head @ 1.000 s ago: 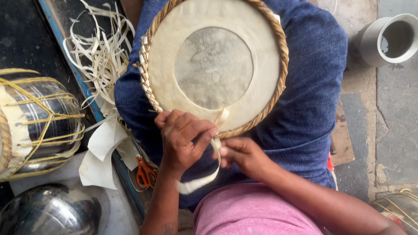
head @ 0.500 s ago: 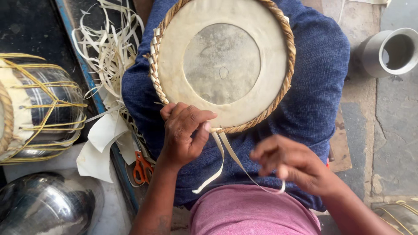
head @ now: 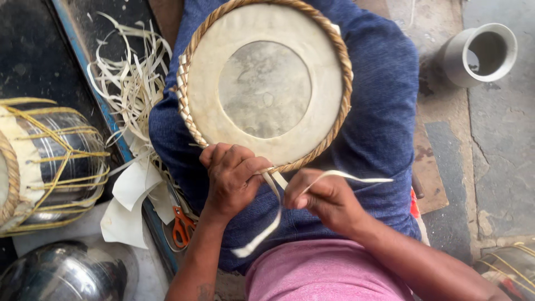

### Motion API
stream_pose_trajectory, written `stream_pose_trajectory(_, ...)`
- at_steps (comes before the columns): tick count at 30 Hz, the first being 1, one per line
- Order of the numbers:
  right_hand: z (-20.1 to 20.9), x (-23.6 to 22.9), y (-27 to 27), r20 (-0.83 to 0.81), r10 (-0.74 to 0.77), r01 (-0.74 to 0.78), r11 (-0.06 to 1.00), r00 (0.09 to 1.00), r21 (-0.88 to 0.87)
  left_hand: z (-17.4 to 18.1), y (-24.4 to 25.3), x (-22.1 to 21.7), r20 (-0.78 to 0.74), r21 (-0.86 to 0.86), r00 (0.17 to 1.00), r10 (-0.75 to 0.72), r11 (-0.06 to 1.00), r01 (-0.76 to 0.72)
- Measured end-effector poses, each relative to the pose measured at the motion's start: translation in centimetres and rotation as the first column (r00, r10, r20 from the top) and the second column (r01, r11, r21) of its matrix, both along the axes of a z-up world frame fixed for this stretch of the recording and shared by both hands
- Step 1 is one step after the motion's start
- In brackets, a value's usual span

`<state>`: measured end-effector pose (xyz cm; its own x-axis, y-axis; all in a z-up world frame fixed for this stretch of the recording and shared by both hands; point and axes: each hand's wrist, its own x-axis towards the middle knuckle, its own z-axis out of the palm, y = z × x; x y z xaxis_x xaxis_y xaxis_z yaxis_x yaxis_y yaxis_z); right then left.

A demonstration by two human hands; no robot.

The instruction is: The person repairs a musical instrument by hand using a tool to thread and tighten material around the drum head, pulling strips through the braided edge and securing them.

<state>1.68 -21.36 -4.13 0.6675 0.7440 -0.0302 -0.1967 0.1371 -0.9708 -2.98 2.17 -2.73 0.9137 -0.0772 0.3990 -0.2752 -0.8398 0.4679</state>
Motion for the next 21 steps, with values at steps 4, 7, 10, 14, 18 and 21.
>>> stream_pose_trajectory(4, 1.1, -0.4, -0.1, 0.103, -0.027, 0.02, 0.998, 0.994, 0.061, -0.6, -0.4, -0.4, 0.072, -0.018, 0.997, 0.005, 1.0, -0.004)
stream_pose_trajectory(7, 2.4, 0.1, -2.0, 0.027, 0.053, -0.048, 0.986, 0.998, -0.159, -1.7, -0.1, -0.5, 0.187, 0.06, 0.982, -0.01, 0.998, -0.001)
stream_pose_trajectory(10, 2.0, 2.1, -6.5, 0.325, -0.183, 0.186, 0.982, 0.928, 0.022, -1.8, 0.7, 0.2, 0.283, 0.18, 0.959, -0.029, 0.983, -0.024)
stream_pose_trajectory(14, -3.2, 6.1, -15.1, 0.458, -0.42, 0.617, 0.443, 0.784, -0.651, 0.4, 2.2, 3.6, 0.295, 0.226, 0.954, -0.045, 0.974, -0.024)
stream_pose_trajectory(18, -10.9, 5.0, -19.8, 0.262, -0.043, 0.262, -0.014, 0.964, -0.965, 2.4, 3.1, 8.8, 0.205, 0.15, 0.975, 0.087, 0.982, -0.119)
stream_pose_trajectory(21, -13.8, 1.9, -20.4, 0.456, -0.05, 0.458, 0.043, 0.889, -0.888, 4.3, 3.9, 11.9, 0.117, -0.025, 0.987, 0.112, 0.994, -0.109)
